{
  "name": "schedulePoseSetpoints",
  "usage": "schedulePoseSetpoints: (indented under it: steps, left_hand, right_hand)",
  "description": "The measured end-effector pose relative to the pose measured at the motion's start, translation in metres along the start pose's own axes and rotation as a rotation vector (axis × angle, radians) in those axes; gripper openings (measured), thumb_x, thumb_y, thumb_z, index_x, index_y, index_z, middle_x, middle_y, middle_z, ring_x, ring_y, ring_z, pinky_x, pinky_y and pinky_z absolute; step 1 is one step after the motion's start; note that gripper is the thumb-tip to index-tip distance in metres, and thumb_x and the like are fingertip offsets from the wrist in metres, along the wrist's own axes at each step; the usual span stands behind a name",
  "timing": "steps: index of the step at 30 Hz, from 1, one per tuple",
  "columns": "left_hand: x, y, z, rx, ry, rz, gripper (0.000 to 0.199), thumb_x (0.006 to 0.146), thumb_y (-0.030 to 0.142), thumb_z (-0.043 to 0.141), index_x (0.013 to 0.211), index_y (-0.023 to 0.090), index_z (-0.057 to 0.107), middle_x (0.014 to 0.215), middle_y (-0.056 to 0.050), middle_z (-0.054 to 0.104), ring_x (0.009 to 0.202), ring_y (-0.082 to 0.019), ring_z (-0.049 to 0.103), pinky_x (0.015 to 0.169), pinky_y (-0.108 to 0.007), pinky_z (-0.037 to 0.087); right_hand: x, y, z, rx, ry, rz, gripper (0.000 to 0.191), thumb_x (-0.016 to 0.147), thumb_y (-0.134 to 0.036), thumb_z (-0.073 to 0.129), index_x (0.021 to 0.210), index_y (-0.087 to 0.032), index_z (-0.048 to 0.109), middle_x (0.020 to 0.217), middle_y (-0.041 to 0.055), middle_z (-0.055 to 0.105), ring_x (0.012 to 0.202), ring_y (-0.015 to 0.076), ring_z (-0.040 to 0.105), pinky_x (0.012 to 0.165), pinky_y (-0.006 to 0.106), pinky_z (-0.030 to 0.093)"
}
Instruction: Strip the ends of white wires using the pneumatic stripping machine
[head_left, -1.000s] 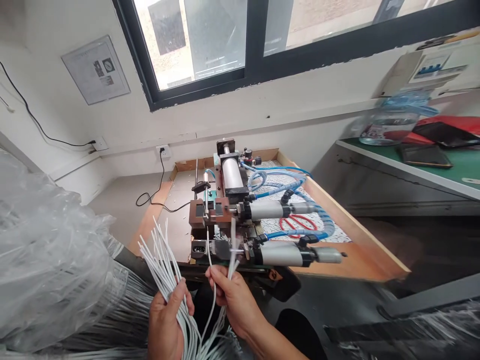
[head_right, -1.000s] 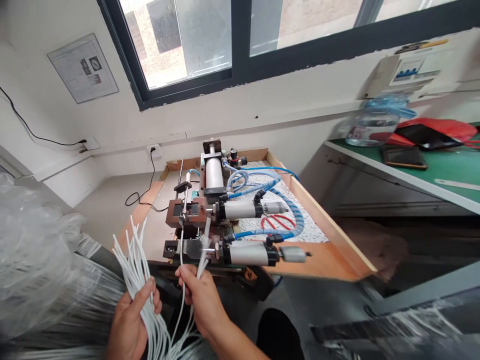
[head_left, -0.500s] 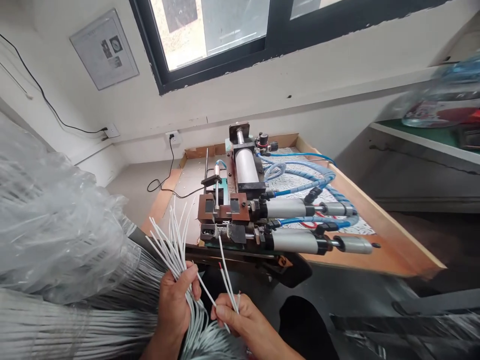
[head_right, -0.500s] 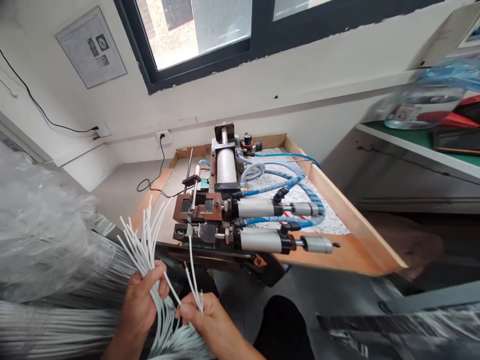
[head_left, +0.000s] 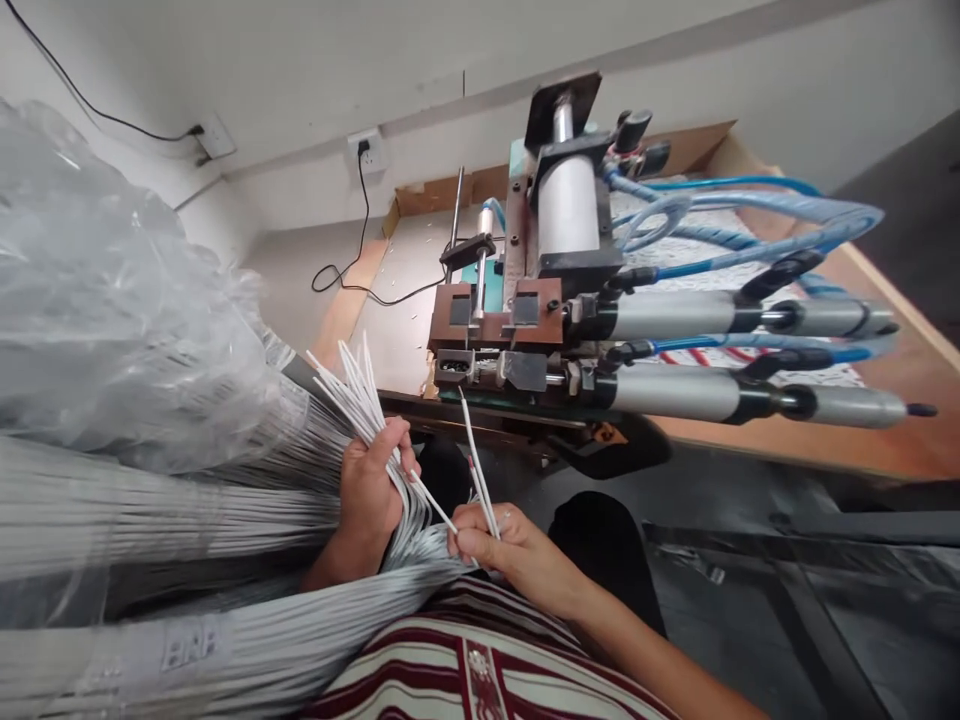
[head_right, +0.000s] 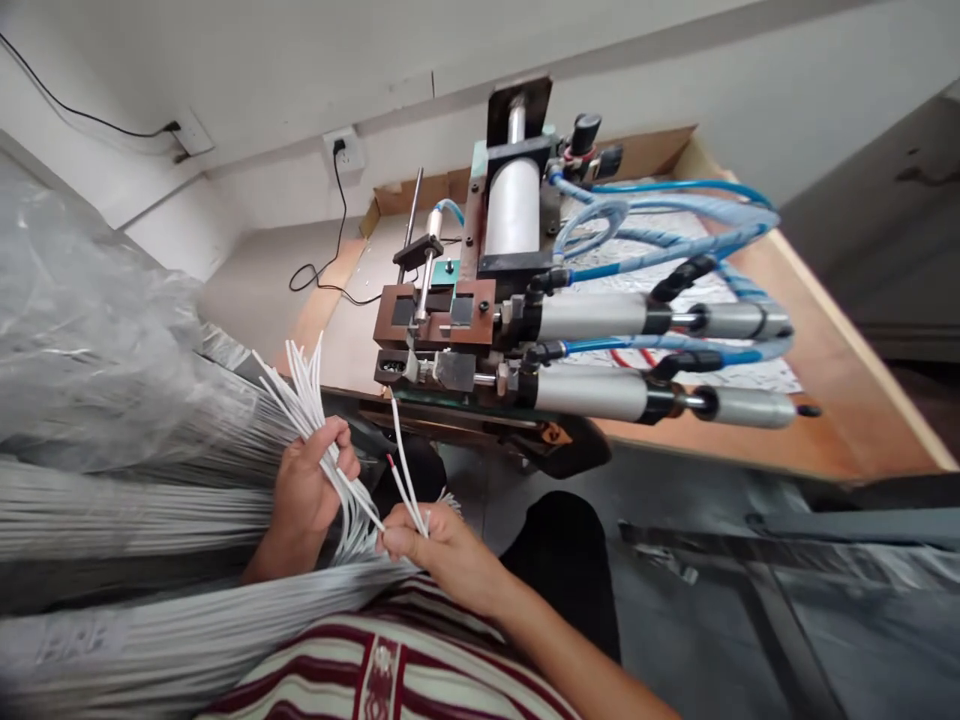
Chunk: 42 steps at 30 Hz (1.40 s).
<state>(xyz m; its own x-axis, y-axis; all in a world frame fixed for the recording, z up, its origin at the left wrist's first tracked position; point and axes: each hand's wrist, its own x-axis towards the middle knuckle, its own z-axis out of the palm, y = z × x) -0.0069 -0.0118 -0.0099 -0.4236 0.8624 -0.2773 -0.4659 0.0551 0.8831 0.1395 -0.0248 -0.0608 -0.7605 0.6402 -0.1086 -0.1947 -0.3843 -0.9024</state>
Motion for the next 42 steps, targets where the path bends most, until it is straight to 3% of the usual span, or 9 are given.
schedulePoseSetpoints:
  steps: [5, 10, 19, 29, 32, 34, 36, 40, 42]
  left_hand:
    - [-0.004, 0.0, 0.0, 0.004, -0.012, 0.013, 0.014, 0.069, 0.025, 0.057, 0.073, 0.013, 0.063, 0.055, 0.004, 0.052, 0.041, -0.006, 0.045, 0.04, -0.021, 0.034]
    - [-0.004, 0.001, 0.0, -0.015, -0.033, 0.024, 0.016, 0.07, 0.026, 0.057, 0.078, 0.014, 0.063, 0.054, 0.003, 0.055, 0.044, -0.009, 0.051, 0.045, -0.024, 0.04]
    - [0.002, -0.003, 0.001, -0.02, -0.002, -0.043, 0.01, 0.067, 0.024, 0.061, 0.072, 0.015, 0.063, 0.051, 0.004, 0.057, 0.045, -0.01, 0.053, 0.048, -0.023, 0.042]
    - [0.002, -0.004, 0.002, -0.046, -0.035, -0.052, 0.015, 0.068, 0.021, 0.06, 0.08, 0.014, 0.065, 0.059, 0.0, 0.062, 0.054, -0.012, 0.057, 0.053, -0.024, 0.044]
    - [0.001, -0.005, 0.001, -0.025, -0.055, -0.027, 0.014, 0.066, 0.018, 0.062, 0.08, 0.015, 0.064, 0.055, 0.001, 0.062, 0.052, -0.011, 0.057, 0.054, -0.024, 0.043]
    - [-0.001, -0.006, 0.001, 0.001, -0.043, -0.008, 0.014, 0.065, 0.016, 0.064, 0.079, 0.016, 0.064, 0.052, 0.002, 0.062, 0.049, -0.011, 0.056, 0.052, -0.024, 0.043]
    - [-0.003, -0.007, 0.001, 0.031, -0.021, 0.001, 0.013, 0.062, 0.015, 0.065, 0.075, 0.017, 0.063, 0.05, 0.003, 0.062, 0.045, -0.011, 0.055, 0.049, -0.024, 0.042]
    - [-0.008, -0.01, 0.004, 0.073, -0.046, 0.0, 0.009, 0.061, 0.016, 0.066, 0.07, 0.016, 0.065, 0.051, 0.002, 0.061, 0.043, -0.011, 0.053, 0.046, -0.024, 0.041]
    - [-0.011, -0.012, 0.006, 0.118, -0.103, 0.027, 0.004, 0.063, 0.017, 0.064, 0.064, 0.014, 0.065, 0.049, 0.001, 0.06, 0.042, -0.011, 0.051, 0.045, -0.024, 0.04]
  right_hand:
    - [0.01, -0.005, -0.003, 0.034, 0.1, -0.013, 0.029, 0.074, -0.04, 0.054, 0.063, -0.014, 0.059, 0.053, -0.0034, 0.043, 0.046, 0.0074, 0.03, 0.045, 0.023, 0.02]
    - [0.031, -0.019, -0.009, 0.207, 0.198, -0.081, 0.025, 0.072, -0.039, 0.057, 0.067, -0.015, 0.06, 0.052, -0.0042, 0.045, 0.043, 0.0056, 0.029, 0.042, 0.021, 0.018]
    - [0.043, -0.024, -0.01, 0.446, 0.117, 0.015, 0.026, 0.068, -0.037, 0.062, 0.062, -0.012, 0.059, 0.046, -0.0058, 0.041, 0.037, 0.0025, 0.02, 0.037, 0.02, 0.009]
    - [0.05, -0.03, -0.015, 0.468, 0.041, 0.043, 0.026, 0.069, -0.035, 0.06, 0.059, -0.011, 0.057, 0.044, -0.0068, 0.038, 0.035, 0.0021, 0.017, 0.037, 0.019, 0.007]
    - [0.049, -0.033, -0.016, 0.412, 0.058, 0.009, 0.026, 0.069, -0.036, 0.06, 0.062, -0.011, 0.06, 0.047, -0.006, 0.04, 0.038, 0.003, 0.019, 0.039, 0.019, 0.011]
    - [0.047, -0.035, -0.016, 0.308, 0.115, -0.061, 0.024, 0.067, -0.036, 0.063, 0.064, -0.012, 0.061, 0.051, -0.0035, 0.047, 0.043, 0.0048, 0.029, 0.042, 0.019, 0.019]
    - [0.044, -0.038, -0.015, 0.202, 0.209, -0.14, 0.021, 0.062, -0.034, 0.067, 0.065, -0.013, 0.062, 0.053, -0.0034, 0.049, 0.048, 0.0072, 0.035, 0.047, 0.021, 0.026]
    - [0.043, -0.043, -0.008, 0.11, 0.428, -0.198, 0.022, 0.061, -0.033, 0.068, 0.073, -0.016, 0.061, 0.046, -0.0076, 0.04, 0.045, 0.008, 0.035, 0.047, 0.022, 0.029]
    - [0.045, -0.045, -0.003, 0.112, 0.411, -0.197, 0.023, 0.066, -0.034, 0.065, 0.079, -0.016, 0.061, 0.046, -0.0065, 0.043, 0.044, 0.0096, 0.04, 0.049, 0.024, 0.034]
